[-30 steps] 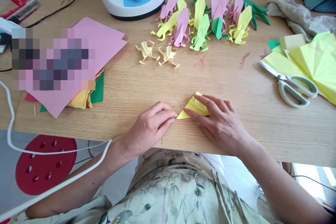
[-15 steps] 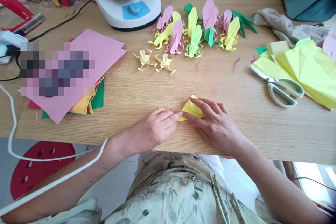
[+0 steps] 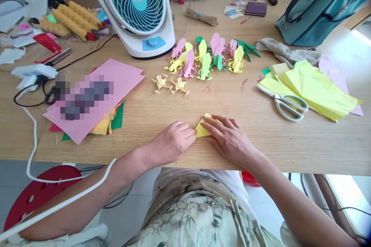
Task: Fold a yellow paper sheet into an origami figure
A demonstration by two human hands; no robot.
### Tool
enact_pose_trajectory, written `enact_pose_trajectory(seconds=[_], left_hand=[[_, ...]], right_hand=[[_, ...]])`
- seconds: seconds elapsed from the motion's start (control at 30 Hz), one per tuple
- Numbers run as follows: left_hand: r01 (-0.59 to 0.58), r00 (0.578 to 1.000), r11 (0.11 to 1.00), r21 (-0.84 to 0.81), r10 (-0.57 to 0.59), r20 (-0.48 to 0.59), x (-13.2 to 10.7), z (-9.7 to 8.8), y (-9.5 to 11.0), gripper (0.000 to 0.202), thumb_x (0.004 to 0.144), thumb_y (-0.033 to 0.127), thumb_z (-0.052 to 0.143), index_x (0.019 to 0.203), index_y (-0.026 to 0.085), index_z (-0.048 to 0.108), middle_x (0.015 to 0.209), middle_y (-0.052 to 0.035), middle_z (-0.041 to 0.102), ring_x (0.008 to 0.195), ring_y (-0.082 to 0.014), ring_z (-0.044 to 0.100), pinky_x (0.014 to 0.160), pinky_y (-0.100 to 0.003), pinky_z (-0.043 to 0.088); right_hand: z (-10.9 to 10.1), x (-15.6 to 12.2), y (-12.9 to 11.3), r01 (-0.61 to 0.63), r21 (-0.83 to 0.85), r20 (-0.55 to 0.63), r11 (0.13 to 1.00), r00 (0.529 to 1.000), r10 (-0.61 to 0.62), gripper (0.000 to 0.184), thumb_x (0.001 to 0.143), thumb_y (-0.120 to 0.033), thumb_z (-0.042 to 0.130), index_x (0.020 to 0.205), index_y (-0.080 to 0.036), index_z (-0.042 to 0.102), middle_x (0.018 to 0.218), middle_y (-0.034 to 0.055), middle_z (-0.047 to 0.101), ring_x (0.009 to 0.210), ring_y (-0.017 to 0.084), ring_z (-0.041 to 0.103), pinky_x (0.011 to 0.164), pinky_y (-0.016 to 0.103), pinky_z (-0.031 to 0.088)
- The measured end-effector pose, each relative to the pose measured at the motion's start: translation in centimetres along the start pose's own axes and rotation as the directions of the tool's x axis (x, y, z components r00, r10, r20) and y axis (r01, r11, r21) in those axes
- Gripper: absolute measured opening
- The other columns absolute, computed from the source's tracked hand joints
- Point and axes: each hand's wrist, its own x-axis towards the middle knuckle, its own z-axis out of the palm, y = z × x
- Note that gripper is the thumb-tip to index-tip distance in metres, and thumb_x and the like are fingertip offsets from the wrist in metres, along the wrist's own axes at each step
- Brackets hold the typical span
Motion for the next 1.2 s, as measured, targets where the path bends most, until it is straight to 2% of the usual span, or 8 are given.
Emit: enact_pose_trajectory(seconds=[0.1, 0.27, 0.33, 0.53, 0.7, 0.87, 1.1, 1.2], left_hand=[[0.073, 0.997, 0.997, -0.002, -0.073, 0.001, 0.9, 0.1, 0.5, 0.011, 0.093, 0.013, 0.052, 0.091, 0.015, 0.062, 0.089, -0.0056, 0.066, 0.087, -0.0217, 0.057, 0.079, -0.036, 0.043], [0.308, 0.948, 0.945, 0.107, -0.295, -0.12, 2.6, 1.4, 2.6, 0.028, 0.099, 0.013, 0.046, 0.125, 0.014, 0.057, 0.085, -0.0031, 0.063, 0.082, -0.0201, 0.058, 0.075, -0.036, 0.042], [0.362, 0.93, 0.917, 0.165, -0.346, -0.122, 3.3, 2.0, 3.4, 0.026, 0.1, 0.015, 0.046, 0.122, 0.014, 0.06, 0.085, -0.0039, 0.063, 0.083, -0.0211, 0.058, 0.073, -0.037, 0.041], [0.439, 0.894, 0.875, 0.202, -0.447, -0.008, 4.4, 2.4, 4.4, 0.025, 0.1, 0.015, 0.046, 0.118, 0.012, 0.064, 0.094, -0.0072, 0.064, 0.089, -0.0228, 0.058, 0.077, -0.038, 0.046], [0.413, 0.904, 0.898, 0.151, -0.424, 0.052, 5.0, 2.4, 4.4, 0.028, 0.098, 0.008, 0.043, 0.113, 0.009, 0.066, 0.11, -0.0113, 0.064, 0.099, -0.0226, 0.057, 0.083, -0.034, 0.052], [0.368, 0.928, 0.926, 0.086, -0.372, 0.03, 5.0, 2.9, 4.0, 0.029, 0.096, 0.003, 0.04, 0.108, 0.011, 0.065, 0.116, -0.012, 0.064, 0.103, -0.0219, 0.058, 0.089, -0.032, 0.054], [0.415, 0.91, 0.908, 0.059, -0.413, -0.043, 5.4, 2.8, 3.4, 0.017, 0.098, 0.013, 0.044, 0.092, 0.015, 0.06, 0.093, -0.0083, 0.063, 0.089, -0.022, 0.059, 0.082, -0.034, 0.053], [0.427, 0.904, 0.897, 0.111, -0.424, -0.049, 5.5, 2.6, 3.5, 0.018, 0.1, 0.016, 0.045, 0.109, 0.016, 0.06, 0.097, -0.0069, 0.063, 0.088, -0.0203, 0.06, 0.079, -0.031, 0.051]], right_hand=[[0.0, 0.0, 0.1, -0.04, 0.053, -0.024, 0.998, 0.999, 0.041, 0.047, 0.102, -0.031, 0.044, 0.147, -0.014, 0.045, 0.151, 0.0126, 0.052, 0.135, 0.03, 0.044, 0.105, 0.047, 0.038], [-0.3, 0.2, 0.2, -0.1, 0.188, -0.038, 0.977, 0.993, 0.109, 0.045, 0.102, -0.024, 0.041, 0.146, -0.014, 0.043, 0.136, 0.014, 0.064, 0.131, 0.028, 0.049, 0.103, 0.048, 0.038], [-0.3, 0.4, 0.2, -0.121, 0.236, -0.045, 0.964, 0.99, 0.135, 0.043, 0.103, -0.021, 0.038, 0.144, -0.015, 0.045, 0.134, 0.014, 0.066, 0.13, 0.027, 0.05, 0.103, 0.047, 0.039], [-0.4, 0.5, 0.7, -0.15, 0.344, -0.045, 0.927, 0.983, 0.176, 0.043, 0.103, -0.02, 0.033, 0.144, -0.016, 0.044, 0.14, 0.0127, 0.062, 0.127, 0.026, 0.053, 0.103, 0.047, 0.041], [-1.3, -1.3, 1.5, -0.181, 0.418, -0.2, 0.89, 0.937, 0.285, 0.04, 0.103, -0.023, 0.037, 0.142, -0.021, 0.044, 0.137, 0.0088, 0.065, 0.128, 0.024, 0.053, 0.105, 0.045, 0.043], [-1.6, -3.7, 1.2, -0.16, 0.304, -0.291, 0.939, 0.923, 0.251, 0.035, 0.102, -0.02, 0.04, 0.135, -0.021, 0.053, 0.128, 0.01, 0.068, 0.117, 0.026, 0.058, 0.096, 0.044, 0.045], [-0.9, -5.3, -1.1, -0.124, 0.027, -0.309, 0.992, 0.943, 0.126, 0.021, 0.098, -0.013, 0.049, 0.11, -0.014, 0.067, 0.125, 0.0122, 0.069, 0.101, 0.025, 0.059, 0.082, 0.04, 0.042], [-0.6, -6.0, -1.9, -0.13, 0.0, -0.286, 0.992, 0.95, 0.124, 0.021, 0.099, -0.013, 0.049, 0.11, -0.013, 0.066, 0.123, 0.0118, 0.069, 0.099, 0.024, 0.058, 0.081, 0.039, 0.041]])
